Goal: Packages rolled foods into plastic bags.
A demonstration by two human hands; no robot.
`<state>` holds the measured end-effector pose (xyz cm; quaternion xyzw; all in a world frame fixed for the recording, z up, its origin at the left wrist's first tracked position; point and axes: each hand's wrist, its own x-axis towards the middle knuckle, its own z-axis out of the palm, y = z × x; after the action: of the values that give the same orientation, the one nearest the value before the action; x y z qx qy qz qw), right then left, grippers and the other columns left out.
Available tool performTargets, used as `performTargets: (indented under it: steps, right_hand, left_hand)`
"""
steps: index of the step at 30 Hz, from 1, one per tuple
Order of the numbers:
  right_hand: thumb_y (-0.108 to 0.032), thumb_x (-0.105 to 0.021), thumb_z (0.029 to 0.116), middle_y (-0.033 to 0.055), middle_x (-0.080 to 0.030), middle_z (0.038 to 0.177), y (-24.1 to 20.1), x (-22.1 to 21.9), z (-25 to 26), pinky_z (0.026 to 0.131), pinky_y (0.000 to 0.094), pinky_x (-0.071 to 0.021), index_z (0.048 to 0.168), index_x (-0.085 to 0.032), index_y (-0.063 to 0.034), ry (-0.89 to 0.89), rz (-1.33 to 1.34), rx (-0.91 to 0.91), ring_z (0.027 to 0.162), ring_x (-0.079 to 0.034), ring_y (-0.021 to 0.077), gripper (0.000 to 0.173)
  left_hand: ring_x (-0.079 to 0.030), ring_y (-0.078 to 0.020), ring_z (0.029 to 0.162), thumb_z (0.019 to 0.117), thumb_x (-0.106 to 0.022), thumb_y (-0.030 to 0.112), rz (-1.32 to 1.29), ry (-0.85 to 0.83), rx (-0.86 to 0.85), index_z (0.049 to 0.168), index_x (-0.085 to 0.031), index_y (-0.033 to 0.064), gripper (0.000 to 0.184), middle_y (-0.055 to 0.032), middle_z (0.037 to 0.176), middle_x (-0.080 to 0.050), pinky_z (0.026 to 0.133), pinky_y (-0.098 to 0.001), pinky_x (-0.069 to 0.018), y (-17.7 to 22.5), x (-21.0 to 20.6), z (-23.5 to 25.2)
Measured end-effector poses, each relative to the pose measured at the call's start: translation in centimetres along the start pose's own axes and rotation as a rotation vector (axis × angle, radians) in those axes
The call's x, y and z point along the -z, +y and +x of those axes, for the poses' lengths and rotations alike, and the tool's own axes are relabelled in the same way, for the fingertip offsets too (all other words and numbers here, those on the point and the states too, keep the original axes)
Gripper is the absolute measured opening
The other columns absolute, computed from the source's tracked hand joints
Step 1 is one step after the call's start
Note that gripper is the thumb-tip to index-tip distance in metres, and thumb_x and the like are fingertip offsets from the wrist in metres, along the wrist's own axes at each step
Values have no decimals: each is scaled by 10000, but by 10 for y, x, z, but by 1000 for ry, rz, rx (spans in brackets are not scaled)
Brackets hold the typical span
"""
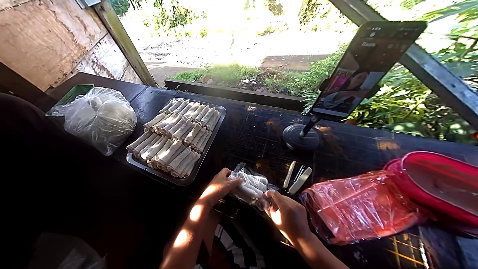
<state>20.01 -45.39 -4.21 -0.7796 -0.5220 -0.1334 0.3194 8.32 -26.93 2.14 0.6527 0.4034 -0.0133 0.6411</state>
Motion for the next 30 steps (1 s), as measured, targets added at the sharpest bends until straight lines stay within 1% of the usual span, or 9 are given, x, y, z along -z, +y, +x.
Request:
performTargets:
  steps: [2,6,8,11,14,16,19,23,30]
  right_hand:
    - [-198,-601,815,103,-646,601,0,1,1,446,413,-505,846,-745,-4,-28,13,13,513,-660,268,244]
    - [-188,-602,806,85,-655,611,4,3,-4,466,416,-525,836,-750,-48,-93,83,54,527,-666,253,205]
    - [-205,-613,778,76,-645,615,7,8,-3,472,428,-517,879,-754,-39,-106,123,23,522,-647,245,240]
    - [-258,-601,851,97,-677,672,13,10,1,484,437,-529,971,-760,-7,-50,73,-42,549,-661,264,320]
    - [-245,-635,886,161,-708,708,10,14,6,513,510,-546,914,-762,20,-101,-11,-86,619,-716,348,295]
    - [-283,-664,875,165,-689,676,6,13,5,502,514,-533,849,-745,18,-114,-40,-99,606,-707,357,313]
    - [-260,-694,883,166,-726,726,0,9,6,530,539,-546,974,-789,0,-130,-25,-122,640,-724,372,292]
    - [-112,-713,826,170,-728,741,-7,3,11,551,545,-554,926,-769,21,-128,30,-145,654,-727,368,175]
    - [-90,-673,811,142,-684,681,8,4,6,513,495,-540,907,-743,9,-70,90,-100,586,-689,320,154]
  left_hand:
    - [-615,-113,775,1003,-662,168,-20,4,-3,1244,-500,-33,353,-108,963,-618,722,-277,-529,-3,0,-1]
    - [-642,-129,882,963,-689,88,5,6,-52,1265,-495,-43,383,-128,1032,-630,843,-311,-546,-2,-1,-9]
    - [-641,-156,911,960,-694,91,79,-16,-56,1277,-491,-32,396,-144,1052,-630,863,-342,-540,-3,2,-10]
    - [-601,-176,889,949,-722,116,211,-5,-60,1298,-481,-17,444,-132,1015,-607,843,-363,-515,-2,6,-9]
    - [-611,-305,1124,913,-782,207,420,107,-47,1442,-462,7,649,-180,1197,-640,1009,-490,-477,8,7,-12]
    - [-599,-336,1207,965,-723,346,501,155,8,1477,-443,9,674,-186,1262,-646,1063,-528,-439,14,9,-10]
    - [-611,-334,1150,1044,-535,498,520,144,101,1342,-554,-5,585,-206,1199,-641,1007,-536,-458,19,12,-4]
    - [-607,-368,1170,1056,-374,607,637,105,180,1175,-644,-31,703,-242,1188,-648,992,-575,-438,28,6,0]
    - [-597,-351,1215,1039,-509,545,729,72,159,1155,-691,-21,606,-223,1225,-660,1043,-561,-414,28,2,4]
